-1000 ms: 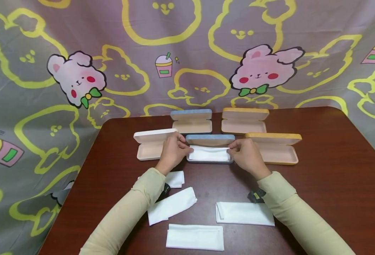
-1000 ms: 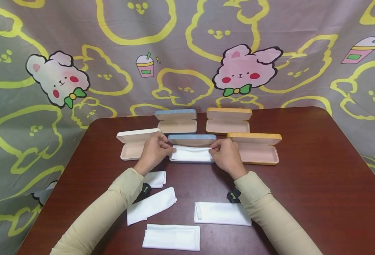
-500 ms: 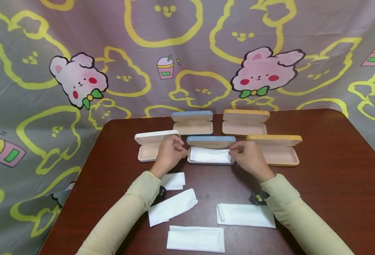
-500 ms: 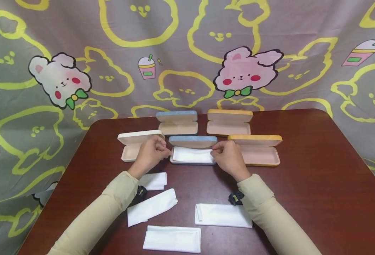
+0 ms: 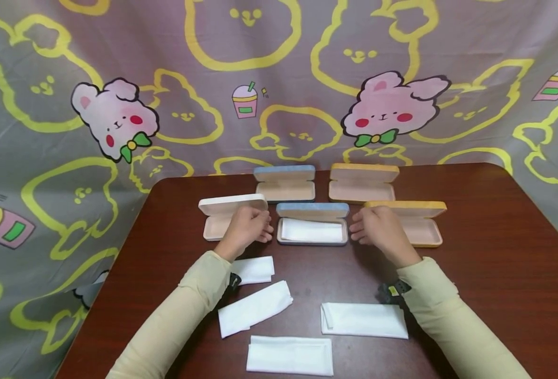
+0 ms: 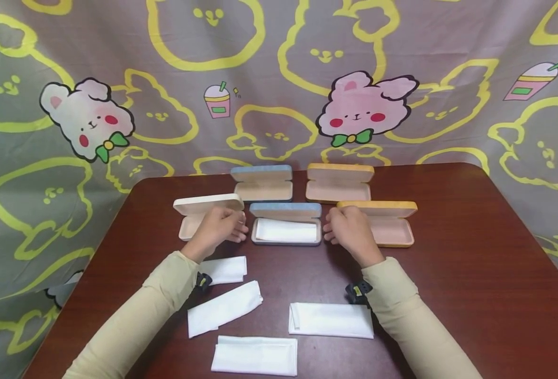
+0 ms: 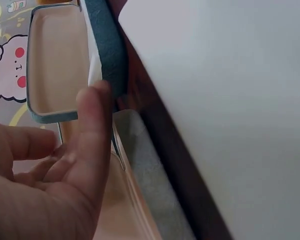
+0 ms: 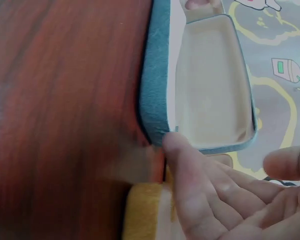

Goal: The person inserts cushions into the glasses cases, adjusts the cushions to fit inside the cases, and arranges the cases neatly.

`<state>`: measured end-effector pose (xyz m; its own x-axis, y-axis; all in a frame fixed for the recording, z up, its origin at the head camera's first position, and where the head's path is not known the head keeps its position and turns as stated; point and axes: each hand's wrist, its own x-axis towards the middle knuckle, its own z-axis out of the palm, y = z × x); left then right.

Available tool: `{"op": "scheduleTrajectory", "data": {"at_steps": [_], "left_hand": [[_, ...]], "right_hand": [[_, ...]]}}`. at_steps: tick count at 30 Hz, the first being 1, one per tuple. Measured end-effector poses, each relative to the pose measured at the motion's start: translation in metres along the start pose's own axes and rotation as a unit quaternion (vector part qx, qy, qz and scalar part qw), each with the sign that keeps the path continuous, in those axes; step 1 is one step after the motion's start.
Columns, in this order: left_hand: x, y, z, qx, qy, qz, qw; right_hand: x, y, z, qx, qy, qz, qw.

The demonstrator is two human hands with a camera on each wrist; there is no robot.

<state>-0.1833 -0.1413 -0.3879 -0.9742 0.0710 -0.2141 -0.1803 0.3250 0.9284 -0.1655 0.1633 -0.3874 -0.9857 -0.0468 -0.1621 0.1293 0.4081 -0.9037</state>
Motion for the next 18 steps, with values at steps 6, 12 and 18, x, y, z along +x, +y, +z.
{"op": "scheduleTrajectory", "data": {"at_steps": [6,12,18], "left_hand": [[0.006,0.004,0.0,-0.008,-0.027,-0.057,0.998],[0.01,0.006,0.003,0.0,-0.054,-0.081,0.9953],[0.013,0.006,0.005,0.006,-0.053,-0.071,0.9961]], "right_hand": [[0.004,-0.006,0.001,0.01,-0.051,0.045,0.9977],[0.015,-0.003,0.008,-0.022,-0.058,0.056,0.9965],[0.021,-0.001,0.013,-0.03,-0.045,0.045,0.9975]]}}
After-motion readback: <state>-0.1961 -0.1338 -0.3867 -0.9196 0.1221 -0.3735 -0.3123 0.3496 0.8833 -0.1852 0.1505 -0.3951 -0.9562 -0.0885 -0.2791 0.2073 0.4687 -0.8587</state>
